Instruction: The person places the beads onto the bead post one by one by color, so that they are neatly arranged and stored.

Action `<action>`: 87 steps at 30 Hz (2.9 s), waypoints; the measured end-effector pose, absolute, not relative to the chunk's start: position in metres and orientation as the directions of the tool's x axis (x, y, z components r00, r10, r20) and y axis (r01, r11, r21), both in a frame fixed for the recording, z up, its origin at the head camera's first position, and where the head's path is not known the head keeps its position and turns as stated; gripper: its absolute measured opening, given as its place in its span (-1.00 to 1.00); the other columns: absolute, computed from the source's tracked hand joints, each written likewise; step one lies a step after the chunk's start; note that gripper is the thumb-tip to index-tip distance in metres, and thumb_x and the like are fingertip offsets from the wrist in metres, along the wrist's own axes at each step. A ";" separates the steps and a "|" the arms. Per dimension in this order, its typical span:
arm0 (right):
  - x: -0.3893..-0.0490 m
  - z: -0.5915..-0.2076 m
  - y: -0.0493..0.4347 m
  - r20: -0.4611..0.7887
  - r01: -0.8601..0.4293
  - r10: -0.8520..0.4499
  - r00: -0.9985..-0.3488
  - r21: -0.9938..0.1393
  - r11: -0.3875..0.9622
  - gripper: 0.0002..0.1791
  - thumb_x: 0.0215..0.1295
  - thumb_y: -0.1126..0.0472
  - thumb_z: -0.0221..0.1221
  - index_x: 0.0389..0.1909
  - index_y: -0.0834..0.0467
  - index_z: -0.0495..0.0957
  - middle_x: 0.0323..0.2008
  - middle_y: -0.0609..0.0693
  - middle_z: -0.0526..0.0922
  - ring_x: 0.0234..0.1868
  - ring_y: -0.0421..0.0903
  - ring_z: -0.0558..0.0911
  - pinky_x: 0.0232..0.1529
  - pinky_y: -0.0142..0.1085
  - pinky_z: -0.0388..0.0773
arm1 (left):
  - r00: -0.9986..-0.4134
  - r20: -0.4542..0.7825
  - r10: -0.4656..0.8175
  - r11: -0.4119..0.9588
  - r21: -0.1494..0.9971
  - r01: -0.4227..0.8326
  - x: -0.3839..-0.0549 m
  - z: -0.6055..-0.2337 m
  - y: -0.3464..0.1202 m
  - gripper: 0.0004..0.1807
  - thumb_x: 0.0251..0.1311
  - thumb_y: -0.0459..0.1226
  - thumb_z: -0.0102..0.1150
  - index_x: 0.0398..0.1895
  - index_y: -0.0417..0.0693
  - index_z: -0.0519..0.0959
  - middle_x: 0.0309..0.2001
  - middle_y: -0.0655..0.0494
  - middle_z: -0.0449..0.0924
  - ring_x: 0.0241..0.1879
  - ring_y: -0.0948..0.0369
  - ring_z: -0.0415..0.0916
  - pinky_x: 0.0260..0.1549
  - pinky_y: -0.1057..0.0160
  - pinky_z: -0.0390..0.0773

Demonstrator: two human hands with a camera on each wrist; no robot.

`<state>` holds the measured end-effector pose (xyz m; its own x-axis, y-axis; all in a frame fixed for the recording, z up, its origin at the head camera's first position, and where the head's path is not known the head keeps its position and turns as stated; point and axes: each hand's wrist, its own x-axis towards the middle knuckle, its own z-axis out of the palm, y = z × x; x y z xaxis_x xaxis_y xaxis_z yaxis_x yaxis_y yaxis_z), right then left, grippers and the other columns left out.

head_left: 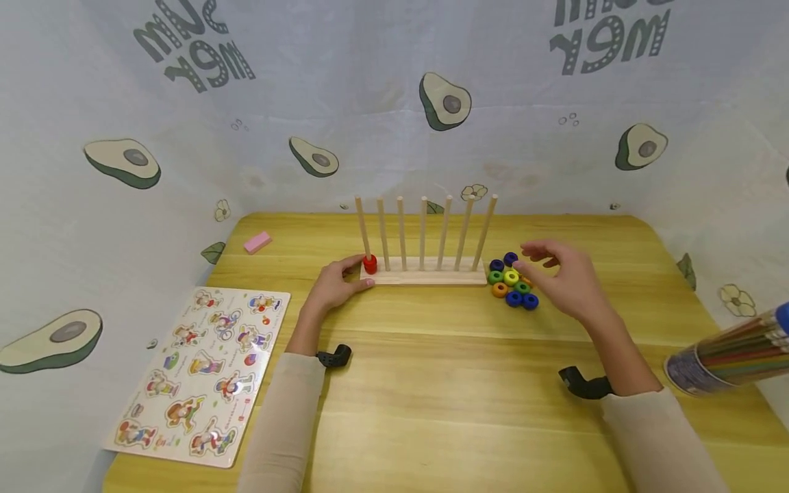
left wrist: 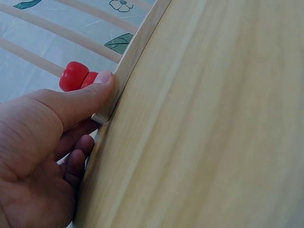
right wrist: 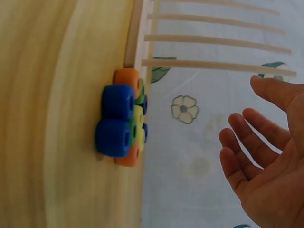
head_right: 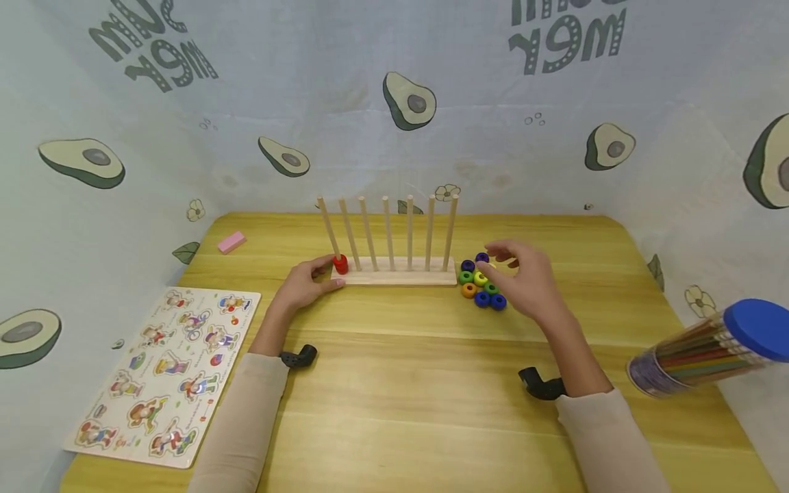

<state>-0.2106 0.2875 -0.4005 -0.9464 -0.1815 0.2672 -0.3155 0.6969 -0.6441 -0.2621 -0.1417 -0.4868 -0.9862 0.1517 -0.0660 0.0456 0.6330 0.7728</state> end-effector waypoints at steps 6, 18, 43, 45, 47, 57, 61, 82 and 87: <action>-0.202 -0.425 0.308 0.157 -0.237 -0.177 -0.972 -0.633 0.737 -0.41 0.47 -0.07 0.24 0.33 0.24 0.51 0.16 0.28 0.62 0.10 0.19 0.59 -0.01 -0.21 0.55 | -0.987 -0.065 0.149 0.628 0.777 0.043 -0.261 -0.489 -0.141 -0.21 0.22 0.06 0.44 0.52 0.25 0.40 0.42 -0.09 0.47 0.39 -0.07 0.40 0.39 -0.14 0.39; -0.196 -0.452 0.323 0.065 -0.182 -0.186 -0.980 -0.667 0.723 -0.37 0.43 -0.04 0.29 0.31 0.30 0.51 0.21 0.32 0.59 0.10 0.24 0.62 -0.14 -0.56 0.50 | -0.988 -0.060 0.145 0.625 0.779 0.045 -0.261 -0.488 -0.141 -0.21 0.22 0.06 0.45 0.51 0.25 0.41 0.41 -0.08 0.47 0.38 -0.07 0.41 0.38 -0.14 0.40; -0.195 -0.470 0.322 -0.013 -0.107 -0.150 -0.989 -0.642 0.760 -0.40 0.41 -0.01 0.32 0.26 0.36 0.54 0.13 0.36 0.60 0.09 0.24 0.60 0.05 0.04 0.61 | -0.987 -0.067 0.144 0.632 0.774 0.040 -0.262 -0.488 -0.142 -0.22 0.23 0.07 0.43 0.52 0.26 0.40 0.39 -0.08 0.48 0.37 -0.06 0.41 0.37 -0.14 0.40; -0.195 -0.470 0.322 -0.014 -0.108 -0.151 -0.988 -0.641 0.760 -0.41 0.41 0.00 0.32 0.25 0.36 0.55 0.12 0.36 0.61 0.08 0.24 0.60 0.04 0.01 0.62 | -0.987 -0.071 0.141 0.630 0.776 0.034 -0.262 -0.488 -0.142 -0.22 0.23 0.07 0.43 0.51 0.26 0.41 0.39 -0.09 0.48 0.37 -0.06 0.40 0.38 -0.14 0.40; -0.195 -0.470 0.323 -0.010 -0.110 -0.151 -0.988 -0.636 0.764 -0.43 0.42 0.01 0.31 0.23 0.36 0.56 0.10 0.36 0.62 0.06 0.23 0.61 -0.01 -0.13 0.63 | -0.987 -0.074 0.142 0.626 0.779 0.032 -0.262 -0.488 -0.142 -0.22 0.23 0.07 0.43 0.52 0.27 0.40 0.40 -0.09 0.47 0.38 -0.06 0.40 0.38 -0.14 0.39; -0.194 -0.471 0.324 -0.012 -0.092 -0.128 -0.992 -0.631 0.770 -0.44 0.44 -0.02 0.28 0.21 0.35 0.57 0.05 0.33 0.65 0.04 0.22 0.64 0.02 0.05 0.63 | -0.987 -0.063 0.149 0.627 0.778 0.045 -0.262 -0.487 -0.141 -0.22 0.22 0.06 0.44 0.51 0.25 0.41 0.42 -0.07 0.47 0.39 -0.05 0.41 0.39 -0.12 0.40; -0.195 -0.463 0.324 -0.029 -0.080 -0.127 -0.991 -0.634 0.769 -0.40 0.46 -0.08 0.24 0.23 0.34 0.54 0.03 0.31 0.67 0.01 0.22 0.64 -0.01 0.02 0.61 | -0.987 -0.062 0.146 0.630 0.775 0.045 -0.262 -0.487 -0.141 -0.22 0.22 0.06 0.44 0.51 0.25 0.42 0.42 -0.06 0.47 0.40 -0.05 0.40 0.40 -0.12 0.39; -0.215 -0.355 0.257 0.282 -0.320 -0.165 -0.945 -0.691 0.648 -0.56 0.44 -0.01 0.28 0.21 0.15 0.62 -0.01 0.11 0.70 -0.12 -0.20 0.58 -0.15 -0.52 0.45 | -0.988 -0.072 0.138 0.631 0.775 0.031 -0.261 -0.486 -0.141 -0.22 0.22 0.06 0.44 0.51 0.28 0.40 0.41 -0.06 0.48 0.39 -0.05 0.41 0.39 -0.13 0.39; -0.228 -0.333 0.223 0.334 -0.392 -0.207 -0.919 -0.729 0.562 -0.59 0.44 0.03 0.29 0.21 0.10 0.62 -0.01 0.04 0.70 -0.11 -0.20 0.59 -0.09 -0.54 0.48 | -0.988 -0.067 0.141 0.636 0.771 0.038 -0.262 -0.486 -0.141 -0.22 0.23 0.07 0.43 0.51 0.28 0.40 0.41 -0.06 0.48 0.38 -0.05 0.41 0.38 -0.13 0.40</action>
<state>-0.2278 0.2234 -0.3331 -0.9194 -0.2074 0.3341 -0.3915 0.5616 -0.7289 -0.2619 -0.1415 -0.4861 -0.9877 0.1412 -0.0675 0.0382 0.6359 0.7708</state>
